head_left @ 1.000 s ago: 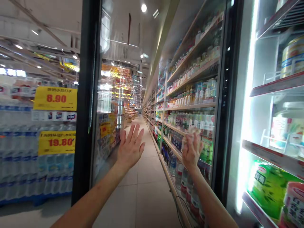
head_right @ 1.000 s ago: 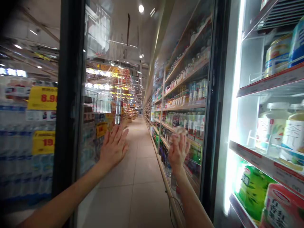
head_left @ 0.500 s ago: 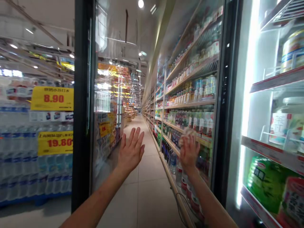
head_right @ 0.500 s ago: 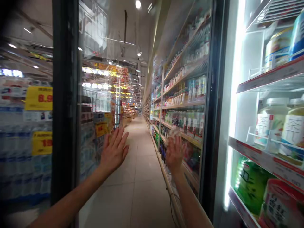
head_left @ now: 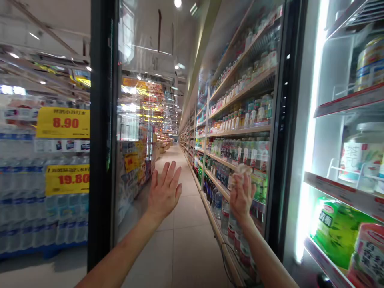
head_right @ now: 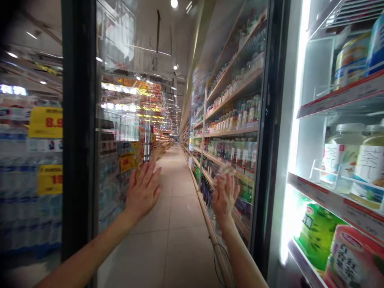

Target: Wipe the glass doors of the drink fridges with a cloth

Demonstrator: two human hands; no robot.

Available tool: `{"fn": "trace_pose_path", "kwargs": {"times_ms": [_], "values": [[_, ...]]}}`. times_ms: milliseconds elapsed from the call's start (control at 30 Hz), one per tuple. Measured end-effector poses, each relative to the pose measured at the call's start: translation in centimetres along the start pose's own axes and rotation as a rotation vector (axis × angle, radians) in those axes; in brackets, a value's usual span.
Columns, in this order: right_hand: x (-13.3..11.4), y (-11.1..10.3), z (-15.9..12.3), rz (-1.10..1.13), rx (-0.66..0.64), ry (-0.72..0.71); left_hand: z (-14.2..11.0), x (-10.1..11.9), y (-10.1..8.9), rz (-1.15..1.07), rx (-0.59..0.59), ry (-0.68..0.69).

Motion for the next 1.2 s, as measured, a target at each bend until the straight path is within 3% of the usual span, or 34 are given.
{"fn": "trace_pose_path", "kwargs": {"times_ms": [67, 133, 200, 300, 400, 467, 533, 600, 633, 700, 800, 867, 933, 1067, 1133, 1200], "values": [[2.4, 0.0, 1.2, -0.024, 0.097, 0.219, 0.0, 0.1, 0.0, -0.004, -0.002, -0.008], [2.3, 0.2, 1.7, -0.015, 0.14, 0.285, 0.0, 0.1, 0.0, -0.006, 0.0, -0.01], [-0.3, 0.4, 1.4, 0.007, 0.105, 0.16, 0.0, 0.1, 0.1, -0.009, 0.003, -0.013], [-5.1, 0.5, -0.3, 0.054, -0.05, -0.16, 0.0, 0.1, 0.1, -0.013, 0.004, -0.02], [-5.8, 0.3, -1.2, 0.068, -0.133, -0.293, -0.1, 0.1, 0.1, -0.018, -0.004, -0.018], [-3.4, 0.1, -0.6, 0.036, -0.071, -0.18, -0.2, 0.1, 0.0, -0.02, -0.007, -0.017], [-0.8, 0.0, 0.3, 0.004, 0.039, 0.058, -0.3, 0.1, 0.0, -0.02, -0.008, -0.019], [0.1, 0.2, 0.8, 0.001, 0.101, 0.23, -0.4, 0.2, 0.0, -0.014, -0.007, -0.018], [-0.4, 0.3, 0.8, 0.013, 0.098, 0.245, -0.4, 0.2, 0.0, -0.011, -0.009, -0.019], [-3.2, 0.4, -0.1, 0.053, 0.03, 0.128, -0.3, 0.1, 0.1, -0.006, -0.012, -0.019], [-7.6, 0.5, -2.0, 0.121, -0.152, -0.197, -0.5, 0.2, 0.1, -0.005, -0.012, -0.008], [-8.1, 0.4, -2.5, 0.138, -0.206, -0.325, -0.9, 0.3, 0.1, -0.014, -0.016, 0.006], [-6.2, 0.4, -1.8, 0.115, -0.148, -0.253, -1.5, 0.5, 0.1, -0.036, -0.033, 0.012], [-1.8, 0.6, 0.6, 0.04, 0.069, 0.193, -2.5, 0.9, 0.2, -0.07, -0.049, -0.005], [-2.8, 0.8, 0.7, 0.044, 0.069, 0.205, -2.7, 1.0, 0.3, -0.061, -0.046, -0.009], [-5.6, 0.9, -0.3, 0.069, -0.031, 0.039, -2.7, 1.0, 0.4, -0.047, -0.043, -0.005]]}}
Point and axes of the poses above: each hand's wrist, its own z-axis towards the middle knuckle, its own y-axis out of the palm, x = y × z, the point moved 2 cm from there along z, towards the middle knuckle, and after that the axes turned 7 degrees about y, right-handed, at the moved point
